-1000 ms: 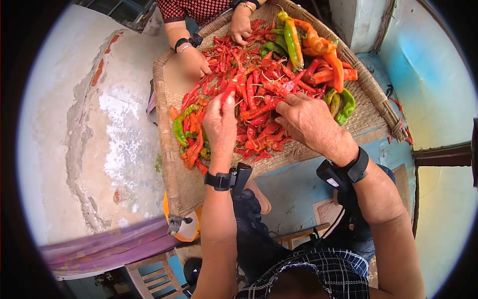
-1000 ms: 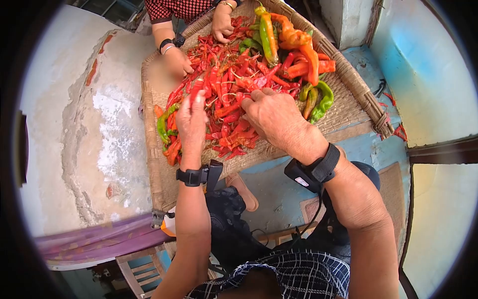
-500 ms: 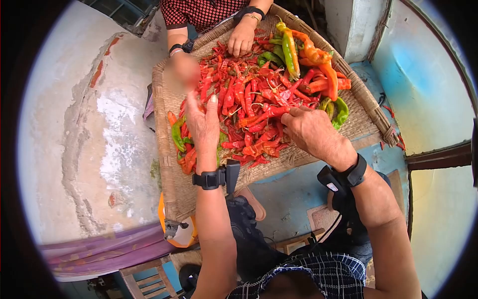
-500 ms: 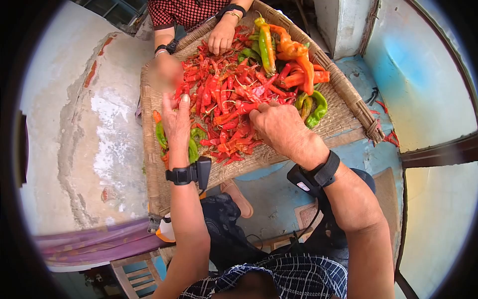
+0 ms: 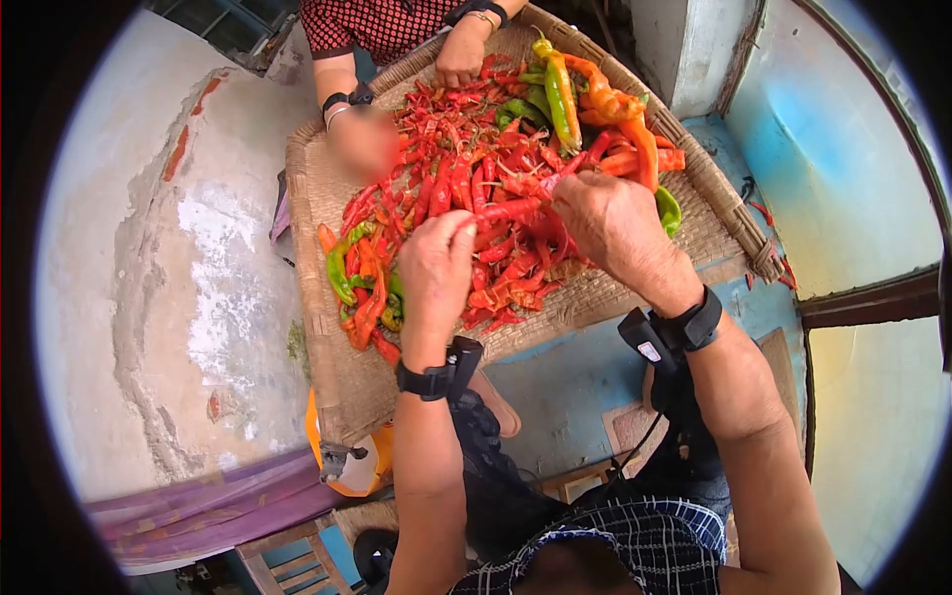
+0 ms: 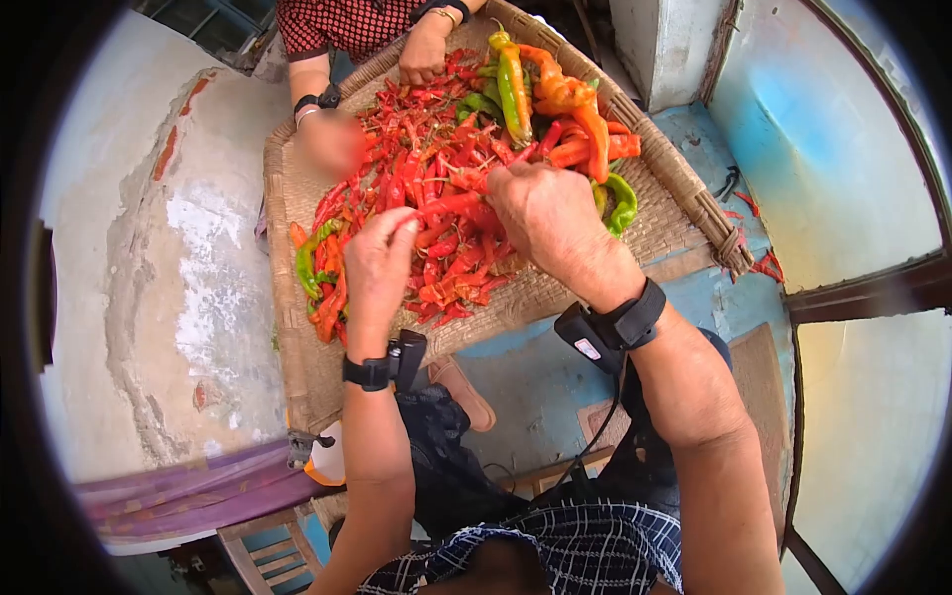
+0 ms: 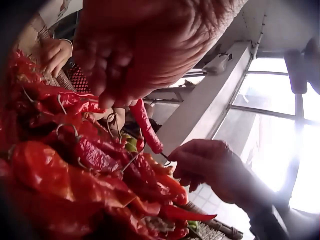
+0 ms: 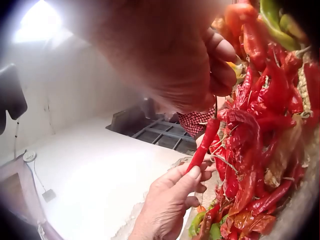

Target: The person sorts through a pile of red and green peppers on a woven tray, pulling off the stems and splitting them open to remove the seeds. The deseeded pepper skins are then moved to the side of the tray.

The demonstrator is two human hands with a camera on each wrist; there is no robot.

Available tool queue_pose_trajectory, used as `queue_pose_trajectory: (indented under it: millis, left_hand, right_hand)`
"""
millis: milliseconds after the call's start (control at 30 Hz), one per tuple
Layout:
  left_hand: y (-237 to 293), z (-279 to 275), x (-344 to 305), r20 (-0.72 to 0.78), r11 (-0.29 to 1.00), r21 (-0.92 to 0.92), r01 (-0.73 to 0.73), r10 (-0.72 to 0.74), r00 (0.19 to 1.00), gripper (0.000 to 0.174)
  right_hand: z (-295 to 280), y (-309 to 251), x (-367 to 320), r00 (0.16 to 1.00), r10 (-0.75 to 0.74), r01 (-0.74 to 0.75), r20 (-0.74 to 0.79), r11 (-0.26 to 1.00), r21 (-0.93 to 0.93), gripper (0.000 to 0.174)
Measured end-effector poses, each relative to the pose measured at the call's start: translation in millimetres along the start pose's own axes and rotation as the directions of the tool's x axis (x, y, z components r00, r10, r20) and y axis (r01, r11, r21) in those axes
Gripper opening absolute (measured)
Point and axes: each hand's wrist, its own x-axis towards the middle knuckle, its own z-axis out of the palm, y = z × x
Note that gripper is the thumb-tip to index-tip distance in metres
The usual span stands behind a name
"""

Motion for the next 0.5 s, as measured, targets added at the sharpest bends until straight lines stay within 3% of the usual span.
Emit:
queue_pose_trajectory:
  millis: [33,133,167,233,367,400,467,500]
  left_hand:
    - [5,-10,2,0.099,0.984,-0.017,0.177,-0.174,0.98,0.019]
    - [-12,-20,6,0.061,0.897,-0.248,0.365,-0.362,0.93,0.029]
    - [-20,-25,9,0.063,0.895,-0.242,0.374,-0.37,0.927,0.029]
    - [-31,-33,15,-0.263,0.972,-0.179,0.151,-0.196,0.945,0.038]
    - [-41,-38,6,-0.282,0.991,0.036,0.131,-0.116,0.953,0.042]
    - [-43,-39,2,-0.095,0.98,0.095,0.174,-0.165,0.982,0.037]
    - [-45,-41,-6,0.27,0.948,0.229,0.223,-0.282,0.921,0.027]
    - [-41,-35,-12,0.271,0.966,0.187,0.18,-0.227,0.935,0.019]
  right_hand:
    - [0,1,0,1.0,0.009,-0.009,-0.007,1.0,-0.006,0.011]
    - [1,1,-1,1.0,0.011,-0.011,-0.013,1.0,-0.011,0.011]
    - [2,0,-1,1.0,0.011,-0.011,-0.008,1.0,-0.023,0.011]
    - [4,-2,0,1.0,0.003,-0.003,-0.003,1.0,-0.023,0.01]
    - [7,-2,-1,1.0,-0.018,0.018,-0.002,1.0,-0.014,0.009]
    - [7,-3,0,1.0,-0.011,0.011,0.004,1.0,-0.028,0.008]
    - [9,-5,1,0.999,-0.034,0.034,-0.007,0.999,0.008,0.008]
    - [10,-6,1,0.998,-0.058,0.058,0.001,0.998,-0.001,0.009]
